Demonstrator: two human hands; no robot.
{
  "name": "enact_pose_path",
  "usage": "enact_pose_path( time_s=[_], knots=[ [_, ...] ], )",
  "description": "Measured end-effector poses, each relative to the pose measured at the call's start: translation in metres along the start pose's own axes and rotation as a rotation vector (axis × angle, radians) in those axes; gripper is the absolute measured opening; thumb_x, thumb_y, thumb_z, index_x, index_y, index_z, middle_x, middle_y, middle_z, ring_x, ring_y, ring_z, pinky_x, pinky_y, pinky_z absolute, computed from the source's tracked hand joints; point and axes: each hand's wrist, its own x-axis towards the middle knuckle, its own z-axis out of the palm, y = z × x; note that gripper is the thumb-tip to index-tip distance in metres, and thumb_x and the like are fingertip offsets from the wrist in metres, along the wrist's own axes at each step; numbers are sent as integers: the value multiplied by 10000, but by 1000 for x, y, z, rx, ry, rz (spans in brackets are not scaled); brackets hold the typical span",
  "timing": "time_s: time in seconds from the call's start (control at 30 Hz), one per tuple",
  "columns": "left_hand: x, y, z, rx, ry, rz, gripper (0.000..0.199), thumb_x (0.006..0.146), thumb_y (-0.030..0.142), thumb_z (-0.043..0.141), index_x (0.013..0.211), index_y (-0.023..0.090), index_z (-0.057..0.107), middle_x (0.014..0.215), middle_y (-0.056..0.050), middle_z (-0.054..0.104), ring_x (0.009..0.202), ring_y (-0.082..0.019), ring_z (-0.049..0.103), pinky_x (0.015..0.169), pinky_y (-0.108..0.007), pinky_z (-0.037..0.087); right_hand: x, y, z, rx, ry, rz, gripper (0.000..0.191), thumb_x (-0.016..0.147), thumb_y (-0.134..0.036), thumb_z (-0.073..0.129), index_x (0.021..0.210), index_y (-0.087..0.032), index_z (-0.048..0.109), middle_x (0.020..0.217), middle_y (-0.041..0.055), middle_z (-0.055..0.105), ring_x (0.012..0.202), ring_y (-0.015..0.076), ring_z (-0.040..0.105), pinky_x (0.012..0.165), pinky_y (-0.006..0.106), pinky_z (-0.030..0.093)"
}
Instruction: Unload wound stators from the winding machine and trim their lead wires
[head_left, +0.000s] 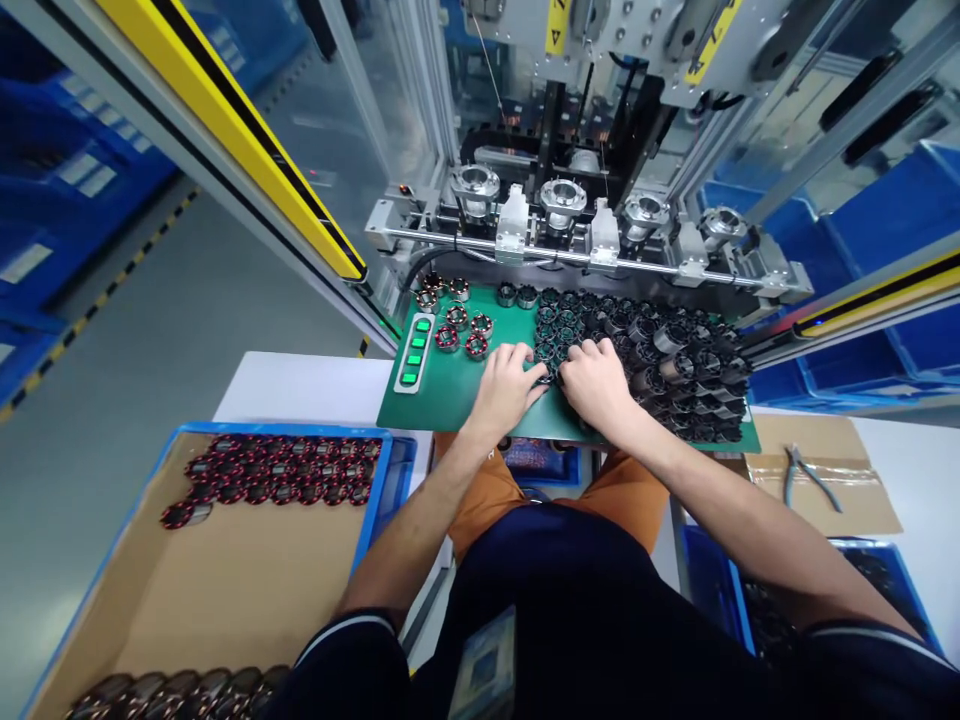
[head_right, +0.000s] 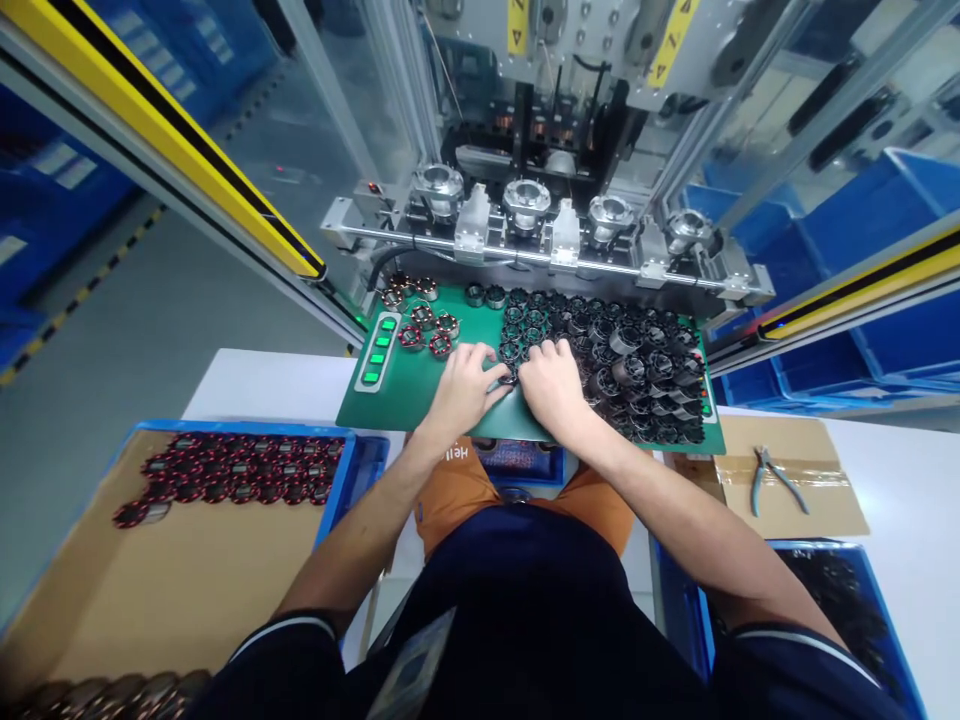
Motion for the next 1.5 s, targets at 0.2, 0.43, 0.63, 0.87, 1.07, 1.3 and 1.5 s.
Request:
enact_pose_path(
  time_s=[0.2,0.43,0.63,0.87,1.07,1.3,1.5],
  knots=[
    [-39,10,-29,-299,235,-69,210,1139,414,882,1143,259,741,1338,-85,816,1261,-280,791,1136,-490,691,-52,18,-20,463,259,-92,149,1154,-372,774,1112,-229,760,1429,166,757,1123,286,743,990,453,660],
    [-71,60,-73,-1025,381,-7,580,1042,406,1018,1560,383,758,1425,-53,841,1153,-208,888,977,-307,772,-96,-11,-24,1414,455,-136,633,906,-463,1110,1397,-366,722,1380,66,847,976,232,856,721,354,742],
    [-76,73,-86,-1010,513,-20,365,1049,544,999,1349,406,842,1356,-26,854,1368,-243,845,1087,-370,773,-91,-38,-25,1511,475,-117,486,940,-567,1065,1362,-410,882,1251,74,828,936,252,840,656,380,729],
    [-95,39,-91,-865,578,-149,530,1016,495,1041,1448,309,797,1386,-65,873,1258,-229,884,1056,-326,748,-76,-52,-14,1445,459,-137,585,970,-507,1041,1483,-366,798,1281,57,848,804,179,757,721,356,716],
    [-94,-23,-72,-282,431,-435,399,981,316,942,1366,250,866,1172,-40,855,873,-189,816,987,-408,710,-26,-57,39,958,348,-74,392,1070,-345,824,1442,-222,799,1148,90,776,835,220,750,937,445,708],
    [-102,-47,-44,-188,264,-534,389,932,286,988,1309,260,893,966,10,823,742,-175,729,974,-403,696,-2,-62,87,909,255,-71,410,1068,-326,798,1439,-152,775,1231,141,785,884,240,751,951,434,671],
    [-110,-48,-40,-310,286,-458,387,957,293,979,1301,265,804,1142,-29,865,975,-219,848,969,-387,724,-1,-57,85,921,346,-92,313,982,-337,866,1236,-209,736,1131,111,813,985,287,768,925,439,660]
  ],
)
